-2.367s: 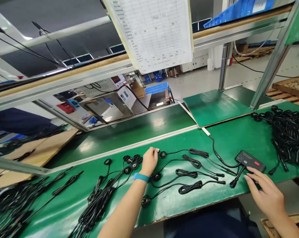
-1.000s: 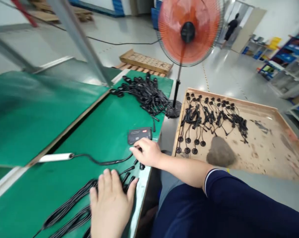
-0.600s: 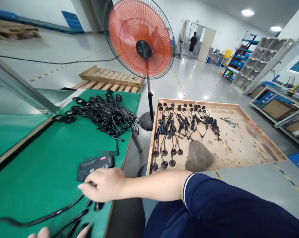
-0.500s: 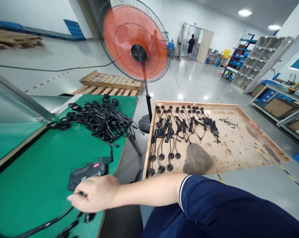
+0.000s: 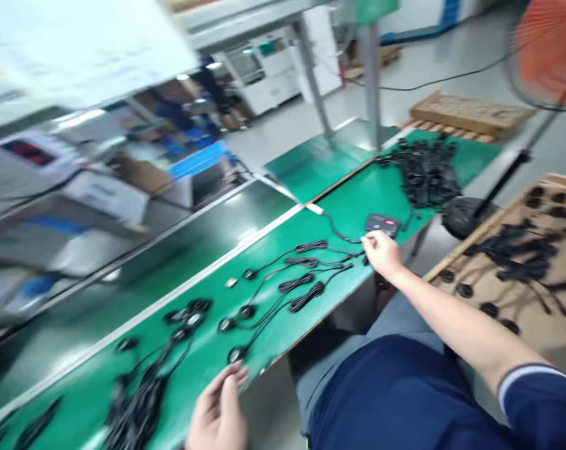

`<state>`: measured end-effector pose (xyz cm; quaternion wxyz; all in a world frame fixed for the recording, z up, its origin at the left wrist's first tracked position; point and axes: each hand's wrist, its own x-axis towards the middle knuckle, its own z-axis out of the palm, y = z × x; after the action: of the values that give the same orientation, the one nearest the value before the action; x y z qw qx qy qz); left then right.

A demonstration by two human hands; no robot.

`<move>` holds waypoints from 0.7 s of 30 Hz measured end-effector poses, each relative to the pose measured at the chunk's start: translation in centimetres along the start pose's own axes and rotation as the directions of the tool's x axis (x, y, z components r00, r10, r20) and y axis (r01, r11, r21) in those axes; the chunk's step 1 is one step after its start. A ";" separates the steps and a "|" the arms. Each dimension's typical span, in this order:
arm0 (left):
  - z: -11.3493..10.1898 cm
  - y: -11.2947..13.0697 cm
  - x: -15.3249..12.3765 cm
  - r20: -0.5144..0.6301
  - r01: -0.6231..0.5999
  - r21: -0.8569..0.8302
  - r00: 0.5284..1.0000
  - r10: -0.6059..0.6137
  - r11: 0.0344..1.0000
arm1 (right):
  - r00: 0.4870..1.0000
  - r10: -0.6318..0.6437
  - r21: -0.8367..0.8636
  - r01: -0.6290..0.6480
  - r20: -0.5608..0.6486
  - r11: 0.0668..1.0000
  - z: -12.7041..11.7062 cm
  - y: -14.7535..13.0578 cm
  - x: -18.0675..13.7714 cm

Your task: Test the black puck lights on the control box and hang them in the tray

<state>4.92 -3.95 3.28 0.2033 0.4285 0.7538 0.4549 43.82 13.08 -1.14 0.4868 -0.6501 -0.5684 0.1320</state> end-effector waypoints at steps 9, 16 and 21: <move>4.1 -0.4 1.2 0.599 0.646 -0.601 0.754 -0.270 0.470 | 0.774 -0.342 -0.068 0.443 0.533 0.894 9.9 -7.8 1.8; 7.4 0.1 7.4 0.754 0.782 -0.572 0.620 -0.217 0.247 | 0.556 -0.265 -0.045 0.481 0.787 0.875 13.1 -10.8 1.7; 8.4 1.0 9.7 0.790 0.869 -0.460 0.494 -0.363 0.181 | 0.454 -0.140 -0.112 0.484 0.880 0.868 12.1 -13.7 -3.1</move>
<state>5.86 8.62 0.71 0.7451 0.0108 0.4560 0.4866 25.72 14.57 2.42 0.0388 -0.4574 -0.8565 0.2361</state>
